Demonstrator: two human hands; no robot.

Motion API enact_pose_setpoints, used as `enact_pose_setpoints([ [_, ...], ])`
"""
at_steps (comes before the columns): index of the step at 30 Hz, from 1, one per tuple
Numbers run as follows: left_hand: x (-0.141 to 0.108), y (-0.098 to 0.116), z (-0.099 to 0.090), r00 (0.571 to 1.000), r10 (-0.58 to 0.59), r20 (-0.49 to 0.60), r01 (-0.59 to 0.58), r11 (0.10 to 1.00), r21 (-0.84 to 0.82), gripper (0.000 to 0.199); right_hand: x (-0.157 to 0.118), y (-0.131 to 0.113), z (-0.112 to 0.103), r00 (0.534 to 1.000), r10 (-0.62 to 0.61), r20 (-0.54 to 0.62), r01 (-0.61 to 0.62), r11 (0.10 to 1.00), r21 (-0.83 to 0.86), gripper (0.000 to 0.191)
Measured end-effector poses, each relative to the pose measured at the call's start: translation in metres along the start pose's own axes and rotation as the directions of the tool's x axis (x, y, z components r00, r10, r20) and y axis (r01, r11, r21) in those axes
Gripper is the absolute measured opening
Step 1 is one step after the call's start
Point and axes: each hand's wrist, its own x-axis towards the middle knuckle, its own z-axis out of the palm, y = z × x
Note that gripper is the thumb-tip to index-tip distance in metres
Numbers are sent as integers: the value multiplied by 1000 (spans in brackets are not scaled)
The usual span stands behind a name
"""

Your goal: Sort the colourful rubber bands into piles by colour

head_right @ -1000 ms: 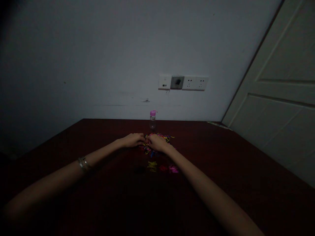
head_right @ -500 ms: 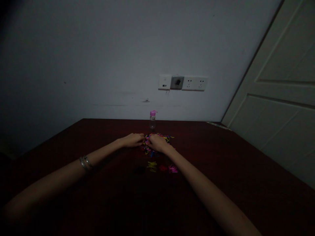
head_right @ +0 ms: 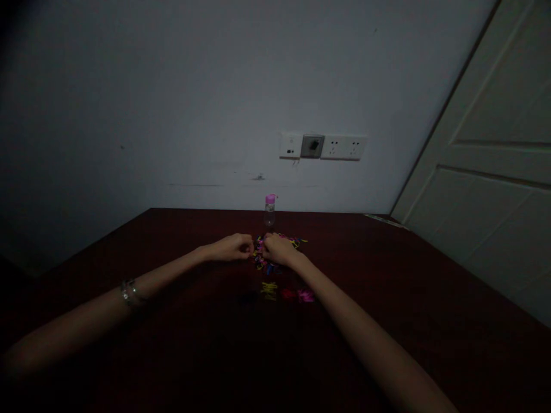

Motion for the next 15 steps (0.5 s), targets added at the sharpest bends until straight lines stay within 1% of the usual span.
enact_pose_setpoints([
  [4,2,30,5,996,68,51,-68,998,-13,12,-12,14,-7,997,13,-73,5,972,235,9],
  [7,4,47,13,992,88,92,-88,996,-4,12,-32,19,-15,995,-54,-84,81,929,362,6],
  [9,5,53,19,989,92,115,-93,996,3,11,-48,19,-18,990,-120,-68,137,903,406,6],
  [10,6,55,22,988,92,123,-92,996,1,11,-56,17,-18,989,-137,-54,147,897,418,6],
  [12,6,58,27,987,96,128,-95,995,-15,12,-69,14,-17,991,-132,-18,128,897,423,7],
  [15,7,57,33,985,128,114,-121,991,-64,13,-80,8,-14,996,-79,34,59,914,401,8],
])
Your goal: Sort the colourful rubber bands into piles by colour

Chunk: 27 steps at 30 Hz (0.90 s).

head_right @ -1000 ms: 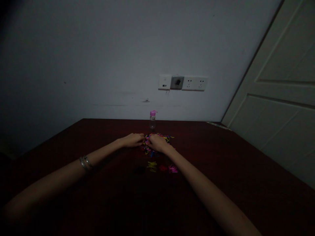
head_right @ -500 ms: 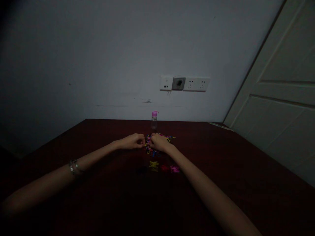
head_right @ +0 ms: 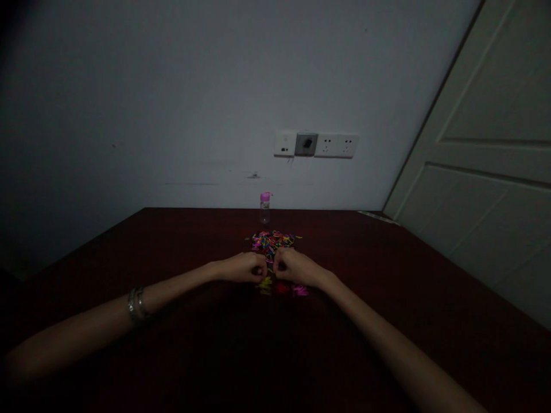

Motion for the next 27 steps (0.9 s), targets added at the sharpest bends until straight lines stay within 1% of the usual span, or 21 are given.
enact_pose_setpoints([
  [3,-1,-3,1,999,34,-18,-35,995,-96,15,-1,-5,3,1000,25,11,-25,1000,-9,10],
  [6,-4,-6,-3,999,29,-24,-33,972,-231,16,2,-10,5,999,-29,29,29,1000,-6,10],
  [8,-8,-11,-7,1000,-3,-24,-4,953,-303,15,5,-14,7,998,-58,35,58,998,-11,11],
  [10,-12,-17,-10,998,-59,-35,43,933,-357,15,7,-18,8,997,-67,45,68,998,-18,11],
  [14,-17,-36,-12,983,-166,-79,120,903,-412,18,8,-20,5,996,-74,51,75,997,-31,11],
  [17,-17,-50,-11,971,-212,-109,152,903,-402,19,5,-7,-5,998,-61,-12,61,998,-33,11],
  [21,-16,-61,-9,960,-241,-143,175,915,-364,22,-8,26,-21,993,23,-118,-28,999,-38,12],
  [24,-14,-63,-8,968,-218,-127,170,936,-307,23,-20,49,-27,989,84,-124,-89,996,-27,15],
  [27,-11,-62,-7,975,-190,-117,154,952,-264,23,-31,60,-26,985,137,-101,-140,990,-27,16],
])
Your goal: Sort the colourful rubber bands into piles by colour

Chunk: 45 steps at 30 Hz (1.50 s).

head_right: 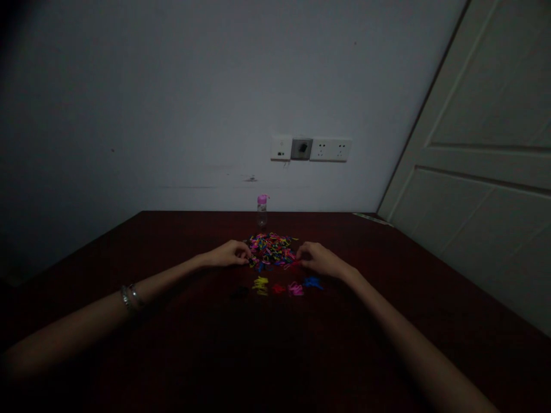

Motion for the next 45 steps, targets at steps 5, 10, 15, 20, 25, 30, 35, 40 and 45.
enact_pose_setpoints([
  [5,8,6,1,1000,25,-6,-25,1000,-13,20,-4,-9,5,994,34,100,-35,999,4,20],
  [10,21,17,0,996,26,-80,-29,999,-40,24,2,-20,8,993,71,90,-60,991,-120,20],
  [15,32,25,1,991,36,-128,-47,996,-79,29,6,-18,10,993,15,115,0,992,-125,13],
  [20,39,23,2,980,37,-196,-56,994,-94,30,8,-18,11,989,58,137,-41,991,-128,11],
  [25,40,19,4,974,-18,-225,-10,992,-122,28,10,-19,11,981,94,172,-66,984,-166,10],
  [30,37,16,5,975,-26,-220,-6,989,-146,28,10,-21,9,991,48,128,-21,979,-201,9],
  [35,31,17,3,981,-32,-190,8,992,-126,29,9,-23,7,989,-3,146,35,975,-221,10],
  [40,25,18,4,984,-2,-179,-17,994,-107,24,10,-23,7,992,-25,125,55,969,-243,10],
  [45,17,20,4,991,11,-132,-22,997,-76,26,10,-23,7,988,-26,149,62,969,-238,8],
])
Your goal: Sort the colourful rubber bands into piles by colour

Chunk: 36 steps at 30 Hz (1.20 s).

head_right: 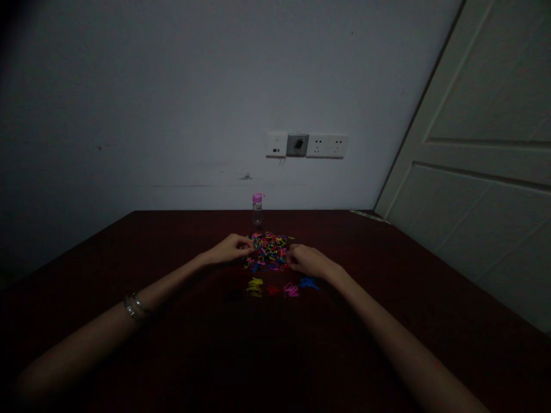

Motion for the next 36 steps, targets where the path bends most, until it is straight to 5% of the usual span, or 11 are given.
enact_pose_setpoints([
  [18,5,18,15,990,88,110,-98,991,90,16,0,-2,4,998,-63,-10,63,996,-64,8],
  [29,19,29,40,979,112,168,-148,964,222,20,-4,5,-1,991,-90,-101,108,975,192,4],
  [36,18,36,46,978,122,166,-171,931,323,14,-9,-24,0,977,-200,-72,212,925,314,5],
])
